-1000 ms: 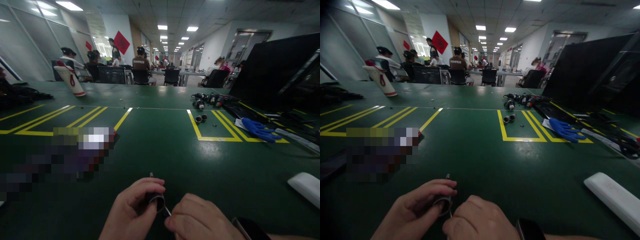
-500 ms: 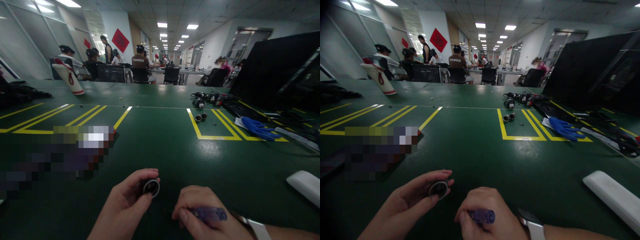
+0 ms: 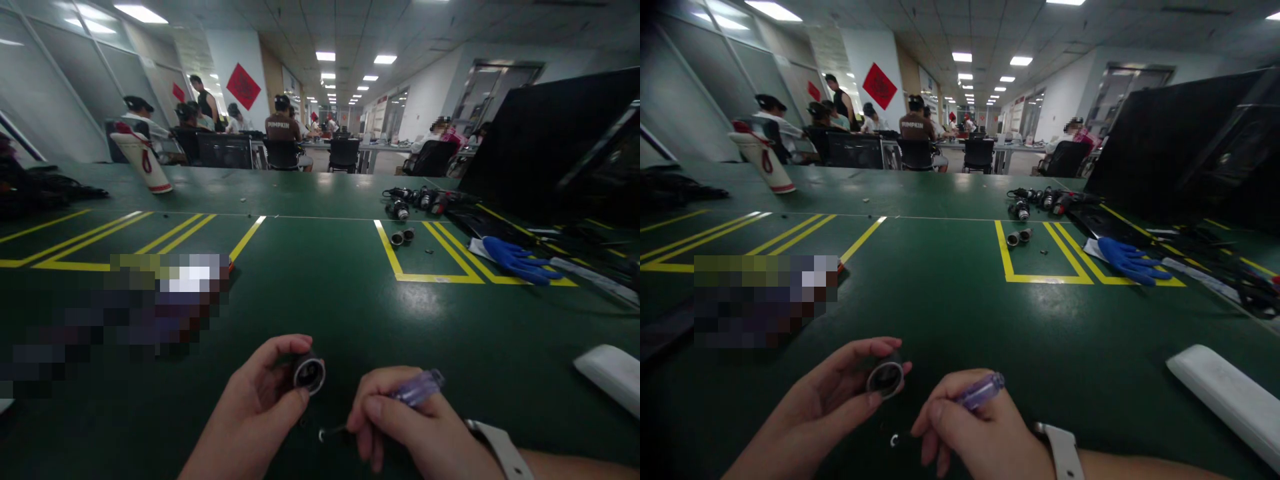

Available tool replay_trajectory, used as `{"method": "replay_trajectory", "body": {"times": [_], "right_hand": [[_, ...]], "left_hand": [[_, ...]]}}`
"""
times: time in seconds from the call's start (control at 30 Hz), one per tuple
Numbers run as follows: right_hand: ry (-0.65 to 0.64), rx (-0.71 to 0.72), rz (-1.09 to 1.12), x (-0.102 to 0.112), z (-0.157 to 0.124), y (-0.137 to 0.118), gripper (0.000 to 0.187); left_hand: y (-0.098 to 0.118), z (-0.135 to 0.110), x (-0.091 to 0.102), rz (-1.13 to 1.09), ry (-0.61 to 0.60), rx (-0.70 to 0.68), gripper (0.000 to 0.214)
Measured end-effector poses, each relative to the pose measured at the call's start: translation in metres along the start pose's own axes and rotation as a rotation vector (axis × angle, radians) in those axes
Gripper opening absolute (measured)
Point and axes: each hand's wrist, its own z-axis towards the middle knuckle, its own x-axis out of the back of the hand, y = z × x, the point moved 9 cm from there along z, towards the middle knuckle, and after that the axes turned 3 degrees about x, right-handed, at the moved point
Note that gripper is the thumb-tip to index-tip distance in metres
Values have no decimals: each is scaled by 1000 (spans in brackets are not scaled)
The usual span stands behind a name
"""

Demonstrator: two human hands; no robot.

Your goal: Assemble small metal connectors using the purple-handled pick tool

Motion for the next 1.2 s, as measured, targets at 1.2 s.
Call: {"method": "replay_trajectory", "body": {"times": [1.2], "right_hand": [[-109,853,-948,-41,-26,-67,17]], "left_hand": [[16,-6,-4,245,-25,-394,21]]}}
